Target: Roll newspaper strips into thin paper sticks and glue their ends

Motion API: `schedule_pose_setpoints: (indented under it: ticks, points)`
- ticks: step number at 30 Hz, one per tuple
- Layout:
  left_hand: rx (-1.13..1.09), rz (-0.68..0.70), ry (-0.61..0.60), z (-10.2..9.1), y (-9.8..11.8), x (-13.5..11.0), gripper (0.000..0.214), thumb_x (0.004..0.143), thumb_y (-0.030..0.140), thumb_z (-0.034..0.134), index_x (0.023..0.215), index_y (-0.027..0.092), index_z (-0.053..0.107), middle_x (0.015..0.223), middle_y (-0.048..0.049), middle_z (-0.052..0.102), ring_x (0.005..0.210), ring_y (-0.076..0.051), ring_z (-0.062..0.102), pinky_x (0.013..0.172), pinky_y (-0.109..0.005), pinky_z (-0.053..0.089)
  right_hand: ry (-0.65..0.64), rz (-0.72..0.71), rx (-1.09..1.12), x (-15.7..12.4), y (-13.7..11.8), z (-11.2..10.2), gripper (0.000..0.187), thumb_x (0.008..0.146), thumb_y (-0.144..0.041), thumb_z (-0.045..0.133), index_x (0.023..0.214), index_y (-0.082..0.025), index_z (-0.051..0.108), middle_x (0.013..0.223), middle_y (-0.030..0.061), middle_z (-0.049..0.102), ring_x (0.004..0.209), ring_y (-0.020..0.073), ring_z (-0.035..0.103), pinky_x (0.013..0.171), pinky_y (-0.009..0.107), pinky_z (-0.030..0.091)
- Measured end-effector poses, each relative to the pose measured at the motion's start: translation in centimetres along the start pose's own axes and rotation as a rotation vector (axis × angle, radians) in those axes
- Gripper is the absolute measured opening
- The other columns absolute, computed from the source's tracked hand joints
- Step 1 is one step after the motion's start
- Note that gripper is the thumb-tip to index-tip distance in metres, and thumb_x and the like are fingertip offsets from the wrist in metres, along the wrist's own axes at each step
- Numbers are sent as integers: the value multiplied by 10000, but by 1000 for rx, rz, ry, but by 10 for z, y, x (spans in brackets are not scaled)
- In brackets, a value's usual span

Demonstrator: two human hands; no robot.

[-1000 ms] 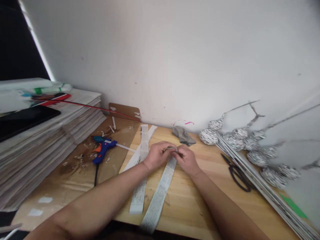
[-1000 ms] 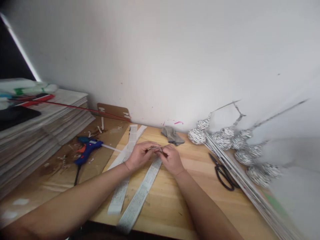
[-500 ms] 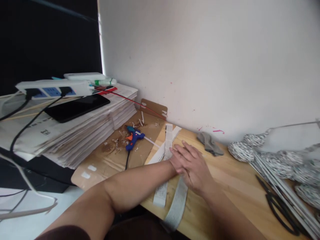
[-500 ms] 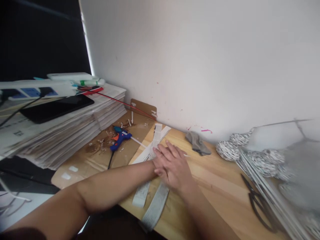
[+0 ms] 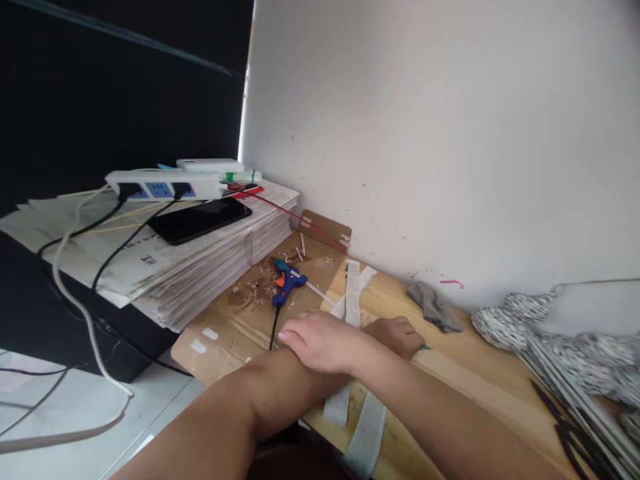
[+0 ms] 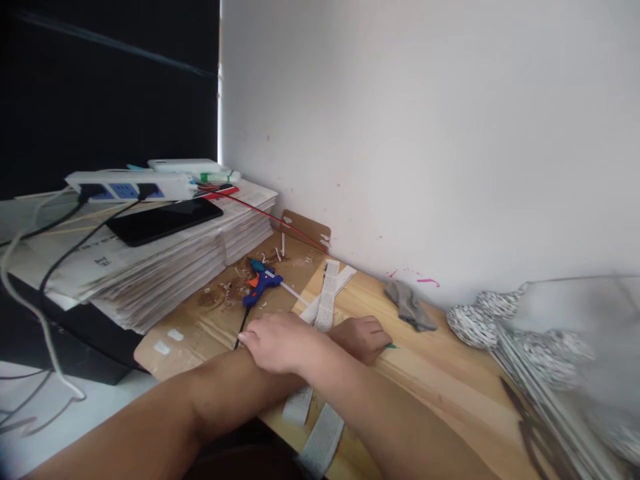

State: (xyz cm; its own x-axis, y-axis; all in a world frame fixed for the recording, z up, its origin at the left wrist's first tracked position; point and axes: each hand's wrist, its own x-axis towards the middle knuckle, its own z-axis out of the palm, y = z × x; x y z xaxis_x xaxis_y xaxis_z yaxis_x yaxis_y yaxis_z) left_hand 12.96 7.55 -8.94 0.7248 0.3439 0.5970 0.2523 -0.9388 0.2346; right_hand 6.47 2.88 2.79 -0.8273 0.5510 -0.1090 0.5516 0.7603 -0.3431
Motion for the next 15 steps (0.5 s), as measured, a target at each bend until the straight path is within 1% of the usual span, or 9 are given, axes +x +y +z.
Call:
schedule_pose_setpoints:
  ticks: [2, 3, 6, 8, 10, 11, 13, 15]
  points:
    - [58, 62, -28, 0, -1, 2, 145, 859, 152, 504, 820, 143, 643, 797, -89, 642, 851, -187, 578, 731, -289, 463, -85, 9, 18, 25, -5, 6, 486, 965, -438, 294, 979, -166, 697, 1050, 120, 707, 988, 249, 627, 853, 379, 446]
    - [82, 85, -41, 0, -2, 3, 150, 862, 157, 497, 812, 143, 638, 789, -88, 642, 842, -189, 574, 720, -289, 458, -101, 33, 30, 35, -6, 8, 515, 962, -468, 277, 993, -168, 694, 1079, 124, 700, 1008, 253, 626, 853, 378, 453]
    - [107, 101, -41, -1, -3, 4, 160, 871, 181, 486, 812, 141, 629, 788, -87, 643, 836, -193, 566, 710, -293, 453, -94, 59, 92, 57, -8, 10, 524, 952, -522, 265, 1104, -218, 663, 1166, 83, 677, 1057, 239, 619, 876, 364, 464]
    - [118, 101, -19, -2, -3, 3, 156, 864, 178, 486, 819, 133, 629, 792, -86, 643, 834, -195, 564, 732, -299, 455, -73, 53, 140, 64, -10, 12, 537, 940, -549, 283, 1216, -224, 610, 1249, 80, 635, 1121, 249, 591, 921, 378, 453]
    - [127, 89, -4, -3, -2, 2, 160, 859, 179, 485, 824, 125, 631, 792, -89, 643, 819, -194, 565, 750, -304, 457, -32, 53, 182, 64, -13, 14, 580, 929, -568, 305, 1286, -190, 562, 1308, 111, 590, 1182, 270, 552, 961, 403, 434]
    - [128, 82, -4, -5, -2, 1, 162, 859, 183, 485, 825, 125, 632, 796, -91, 643, 816, -194, 567, 754, -304, 459, -13, 48, 197, 61, -15, 15, 587, 927, -570, 318, 1289, -177, 561, 1310, 122, 586, 1191, 275, 544, 970, 409, 429]
    - [119, 59, -14, -8, 0, 0, 165, 859, 190, 484, 828, 129, 634, 809, -94, 646, 818, -195, 572, 756, -301, 464, -16, 0, 225, 49, -16, 18, 548, 931, -557, 341, 1233, -184, 605, 1259, 110, 625, 1157, 258, 570, 962, 389, 435]
    - [107, 32, -34, -12, 2, -1, 163, 860, 198, 485, 839, 135, 634, 825, -93, 650, 825, -198, 577, 752, -300, 470, -70, -66, 249, 29, -17, 21, 500, 942, -542, 344, 1148, -210, 655, 1178, 78, 674, 1095, 231, 607, 938, 362, 448]
